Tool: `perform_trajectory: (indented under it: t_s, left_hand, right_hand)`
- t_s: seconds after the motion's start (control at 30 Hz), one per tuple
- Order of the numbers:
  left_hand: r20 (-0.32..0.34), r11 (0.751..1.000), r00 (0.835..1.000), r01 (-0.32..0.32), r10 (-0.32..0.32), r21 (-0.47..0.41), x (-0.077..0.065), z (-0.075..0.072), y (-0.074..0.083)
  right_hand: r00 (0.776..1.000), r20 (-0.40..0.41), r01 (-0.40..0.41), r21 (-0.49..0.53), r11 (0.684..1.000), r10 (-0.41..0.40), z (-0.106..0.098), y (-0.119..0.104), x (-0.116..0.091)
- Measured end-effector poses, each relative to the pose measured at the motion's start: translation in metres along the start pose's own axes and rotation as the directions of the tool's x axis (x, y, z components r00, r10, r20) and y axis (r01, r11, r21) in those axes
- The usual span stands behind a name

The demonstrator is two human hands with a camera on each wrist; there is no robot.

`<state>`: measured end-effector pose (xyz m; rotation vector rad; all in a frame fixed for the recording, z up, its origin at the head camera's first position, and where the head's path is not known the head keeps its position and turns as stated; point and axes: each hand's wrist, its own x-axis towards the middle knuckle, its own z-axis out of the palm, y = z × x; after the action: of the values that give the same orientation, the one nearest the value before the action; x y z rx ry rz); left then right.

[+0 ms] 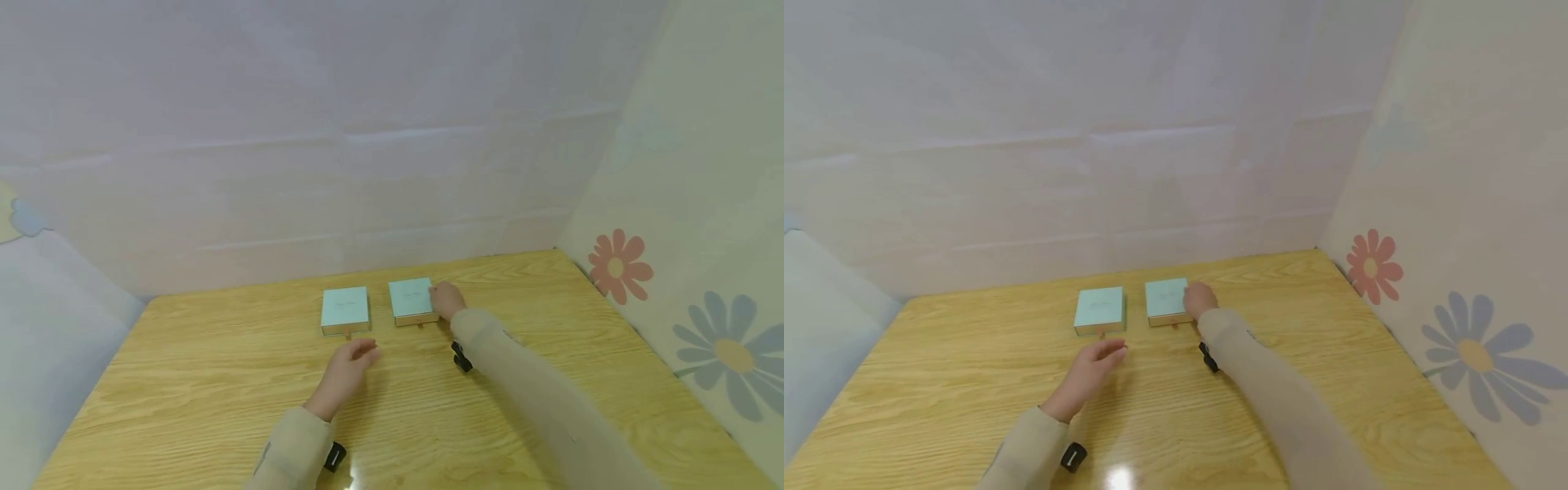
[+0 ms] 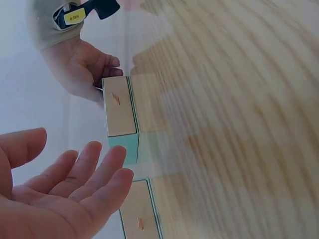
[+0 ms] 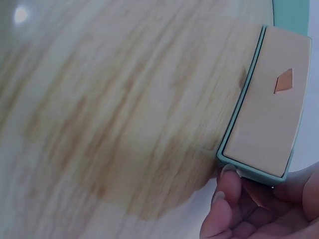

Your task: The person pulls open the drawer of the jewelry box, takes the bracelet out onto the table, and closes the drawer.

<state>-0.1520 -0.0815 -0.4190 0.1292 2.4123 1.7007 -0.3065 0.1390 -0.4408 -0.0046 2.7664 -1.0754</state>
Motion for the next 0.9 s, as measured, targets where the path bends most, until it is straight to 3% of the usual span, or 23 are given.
perform_trajectory:
  t_s: [0.27,0.63,0.9]
  left_hand:
    - [-0.017,0.995,0.998,0.063,-0.064,-0.080,0.012,0.005,0.003]
    - [-0.037,0.975,0.990,0.125,-0.134,-0.184,0.026,0.021,0.003]
    - [-0.041,0.942,0.984,0.154,-0.174,-0.297,0.035,0.030,0.004]
  right_hand:
    - [0.999,0.019,-0.028,0.038,0.999,0.027,-0.001,-0.002,-0.001]
    - [1.000,0.015,-0.028,0.007,1.000,0.028,-0.001,-0.002,-0.007]
    - [0.999,0.031,-0.040,0.059,0.997,0.038,-0.001,0.002,-0.003]
